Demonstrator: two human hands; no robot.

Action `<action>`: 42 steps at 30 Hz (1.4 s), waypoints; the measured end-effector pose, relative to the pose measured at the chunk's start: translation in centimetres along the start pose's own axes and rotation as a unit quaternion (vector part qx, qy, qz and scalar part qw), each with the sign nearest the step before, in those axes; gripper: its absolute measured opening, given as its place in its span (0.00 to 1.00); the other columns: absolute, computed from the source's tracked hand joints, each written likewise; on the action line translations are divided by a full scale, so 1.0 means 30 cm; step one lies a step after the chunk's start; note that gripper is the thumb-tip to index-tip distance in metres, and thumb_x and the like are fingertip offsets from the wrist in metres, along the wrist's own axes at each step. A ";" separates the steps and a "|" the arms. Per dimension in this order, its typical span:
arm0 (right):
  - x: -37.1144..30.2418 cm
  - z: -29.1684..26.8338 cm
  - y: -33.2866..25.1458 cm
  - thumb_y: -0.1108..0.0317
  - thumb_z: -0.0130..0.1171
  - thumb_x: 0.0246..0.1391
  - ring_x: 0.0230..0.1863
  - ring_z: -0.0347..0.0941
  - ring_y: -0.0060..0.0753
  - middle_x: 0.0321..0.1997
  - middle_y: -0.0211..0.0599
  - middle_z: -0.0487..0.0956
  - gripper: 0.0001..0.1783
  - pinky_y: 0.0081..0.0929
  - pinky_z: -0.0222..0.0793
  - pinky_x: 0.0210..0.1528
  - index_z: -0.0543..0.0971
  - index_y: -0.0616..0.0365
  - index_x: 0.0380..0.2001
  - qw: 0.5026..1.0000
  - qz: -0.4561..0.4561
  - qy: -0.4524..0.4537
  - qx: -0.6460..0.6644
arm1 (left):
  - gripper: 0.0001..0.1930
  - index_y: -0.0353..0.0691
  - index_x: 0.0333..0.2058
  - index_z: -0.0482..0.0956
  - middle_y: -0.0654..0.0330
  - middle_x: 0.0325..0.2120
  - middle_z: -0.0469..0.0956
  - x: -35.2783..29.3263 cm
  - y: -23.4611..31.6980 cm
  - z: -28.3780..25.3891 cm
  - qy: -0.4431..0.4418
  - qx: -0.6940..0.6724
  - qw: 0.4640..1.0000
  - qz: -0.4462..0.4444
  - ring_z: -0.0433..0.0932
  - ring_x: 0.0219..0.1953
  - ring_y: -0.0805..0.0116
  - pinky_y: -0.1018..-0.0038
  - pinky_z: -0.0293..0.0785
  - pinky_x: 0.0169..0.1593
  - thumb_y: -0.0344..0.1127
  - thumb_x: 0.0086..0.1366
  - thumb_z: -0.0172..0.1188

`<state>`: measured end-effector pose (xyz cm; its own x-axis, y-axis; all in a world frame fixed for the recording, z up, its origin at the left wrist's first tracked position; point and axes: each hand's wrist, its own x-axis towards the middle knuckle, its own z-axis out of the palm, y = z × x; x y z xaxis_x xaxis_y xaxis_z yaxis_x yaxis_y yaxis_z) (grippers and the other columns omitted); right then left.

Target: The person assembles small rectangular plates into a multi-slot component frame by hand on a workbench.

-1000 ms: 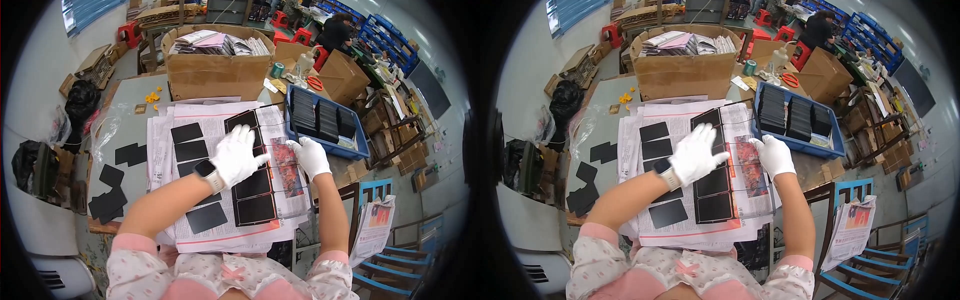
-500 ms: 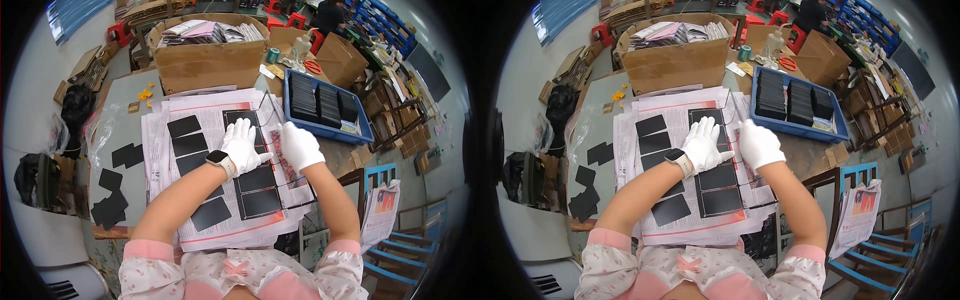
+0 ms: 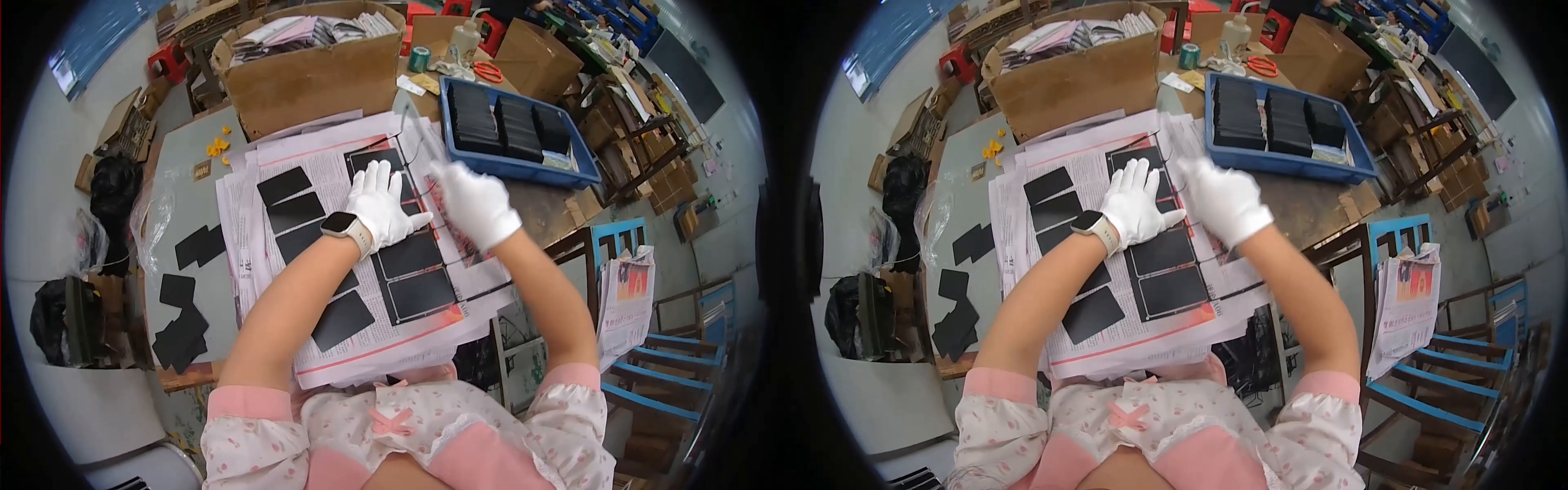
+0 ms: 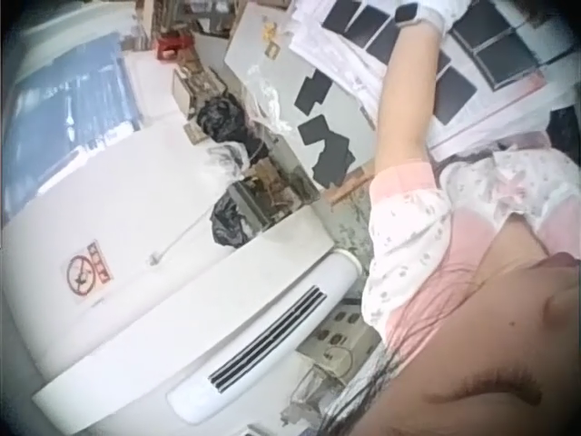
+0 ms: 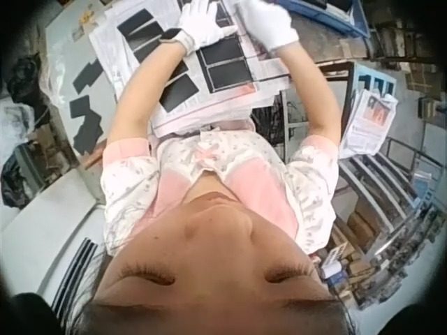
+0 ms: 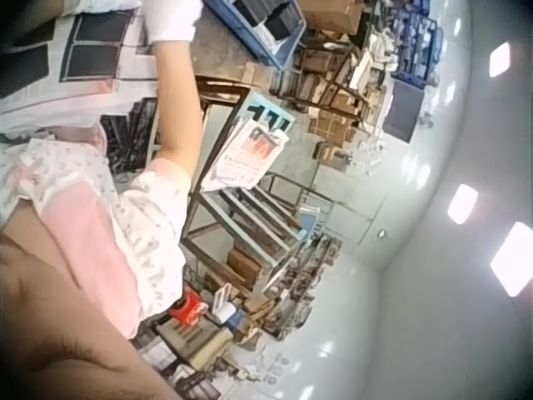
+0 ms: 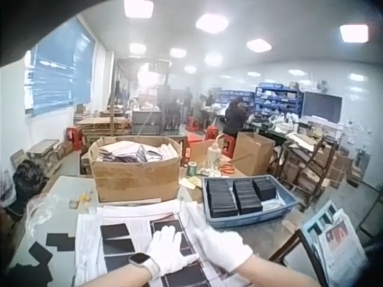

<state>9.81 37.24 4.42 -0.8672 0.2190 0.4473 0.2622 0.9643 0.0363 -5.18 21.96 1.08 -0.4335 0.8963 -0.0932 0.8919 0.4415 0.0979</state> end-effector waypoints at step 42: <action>-0.171 -0.142 -0.313 0.61 0.62 0.76 0.66 0.80 0.63 0.63 0.56 0.85 0.21 0.52 0.76 0.69 0.81 0.61 0.64 0.970 0.048 0.133 0.199 | 0.17 0.37 0.32 0.82 0.56 0.16 0.82 -0.591 -0.145 -0.235 -0.118 -0.746 0.640 -0.140 0.77 0.12 0.67 0.74 0.69 0.16 0.43 0.79 0.66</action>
<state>13.60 26.44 5.60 -0.6930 0.3159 0.6480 0.1071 0.9340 -0.3408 -2.28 4.43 9.29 -0.3613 0.8200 -0.4439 -0.4085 0.2888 0.8659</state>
